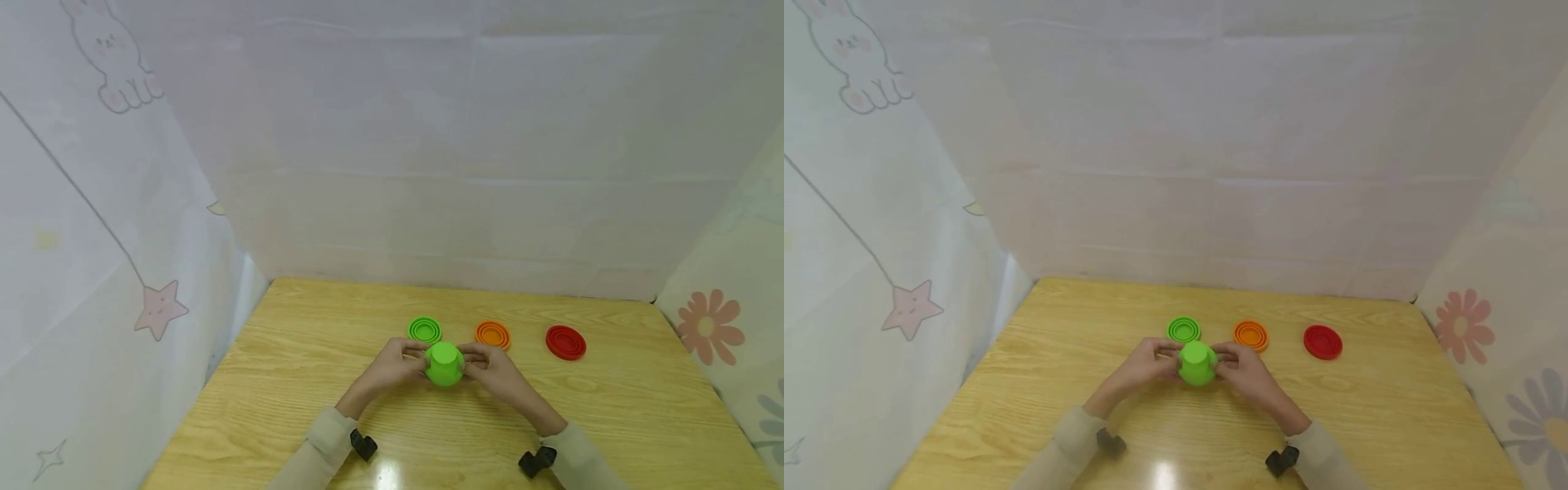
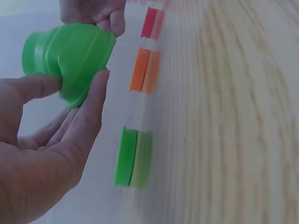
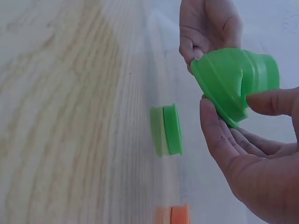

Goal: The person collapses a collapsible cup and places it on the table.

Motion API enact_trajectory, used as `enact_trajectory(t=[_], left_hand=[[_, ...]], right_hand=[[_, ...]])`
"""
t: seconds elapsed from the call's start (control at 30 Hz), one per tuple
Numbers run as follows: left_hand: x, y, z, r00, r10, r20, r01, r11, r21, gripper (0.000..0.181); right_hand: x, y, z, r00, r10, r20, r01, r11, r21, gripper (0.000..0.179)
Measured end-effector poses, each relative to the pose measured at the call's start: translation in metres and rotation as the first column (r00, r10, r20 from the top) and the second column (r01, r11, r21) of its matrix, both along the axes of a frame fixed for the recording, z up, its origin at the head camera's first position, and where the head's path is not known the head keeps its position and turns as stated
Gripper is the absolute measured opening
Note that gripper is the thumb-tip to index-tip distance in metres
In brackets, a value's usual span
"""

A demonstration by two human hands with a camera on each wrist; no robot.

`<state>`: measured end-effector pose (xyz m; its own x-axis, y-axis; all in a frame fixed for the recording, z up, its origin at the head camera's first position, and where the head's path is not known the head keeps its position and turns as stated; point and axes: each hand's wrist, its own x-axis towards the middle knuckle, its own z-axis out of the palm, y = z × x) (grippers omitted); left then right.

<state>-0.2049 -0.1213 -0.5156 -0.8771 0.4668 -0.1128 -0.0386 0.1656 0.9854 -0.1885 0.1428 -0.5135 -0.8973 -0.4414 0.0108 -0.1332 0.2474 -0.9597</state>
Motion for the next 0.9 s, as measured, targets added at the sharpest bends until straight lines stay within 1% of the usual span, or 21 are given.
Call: enact_trajectory(t=[0.13, 0.27, 0.47, 0.6, 0.67, 0.8, 0.83, 0.9], left_hand=[[0.000, 0.004, 0.000, 0.998, 0.047, -0.041, -0.048, 0.998, -0.043, 0.041], [0.002, 0.008, 0.000, 0.996, 0.066, -0.061, -0.070, 0.995, -0.070, 0.038], [0.003, 0.011, -0.002, 0.998, 0.039, -0.056, -0.041, 0.999, -0.029, 0.034], [0.003, 0.010, -0.004, 1.000, 0.010, -0.022, -0.010, 1.000, -0.007, 0.036], [0.002, 0.007, -0.005, 1.000, 0.007, -0.030, -0.008, 1.000, -0.022, 0.036], [-0.002, 0.003, -0.002, 0.995, 0.022, -0.098, -0.033, 0.994, -0.107, 0.035], [-0.003, 0.002, -0.001, 0.993, 0.025, -0.118, -0.040, 0.991, -0.129, 0.035], [-0.005, 0.001, 0.002, 0.992, 0.014, -0.128, -0.032, 0.989, -0.145, 0.034]], right_hand=[[0.000, 0.000, -0.001, 1.000, 0.016, 0.012, -0.017, 1.000, 0.019, 0.056], [0.000, -0.002, -0.001, 1.000, -0.008, 0.001, 0.008, 0.999, 0.037, 0.056], [-0.001, -0.006, -0.001, 0.997, -0.077, -0.020, 0.078, 0.996, 0.033, 0.049], [-0.001, -0.006, -0.001, 0.995, -0.094, -0.023, 0.094, 0.995, 0.022, 0.046], [-0.001, -0.005, -0.002, 0.995, -0.096, -0.031, 0.097, 0.995, 0.029, 0.045], [-0.004, -0.001, -0.004, 0.995, -0.065, -0.070, 0.069, 0.996, 0.054, 0.043], [-0.004, 0.000, -0.004, 0.995, -0.048, -0.083, 0.053, 0.997, 0.061, 0.042], [-0.005, 0.001, -0.004, 0.994, -0.002, -0.106, 0.010, 0.997, 0.072, 0.042]])
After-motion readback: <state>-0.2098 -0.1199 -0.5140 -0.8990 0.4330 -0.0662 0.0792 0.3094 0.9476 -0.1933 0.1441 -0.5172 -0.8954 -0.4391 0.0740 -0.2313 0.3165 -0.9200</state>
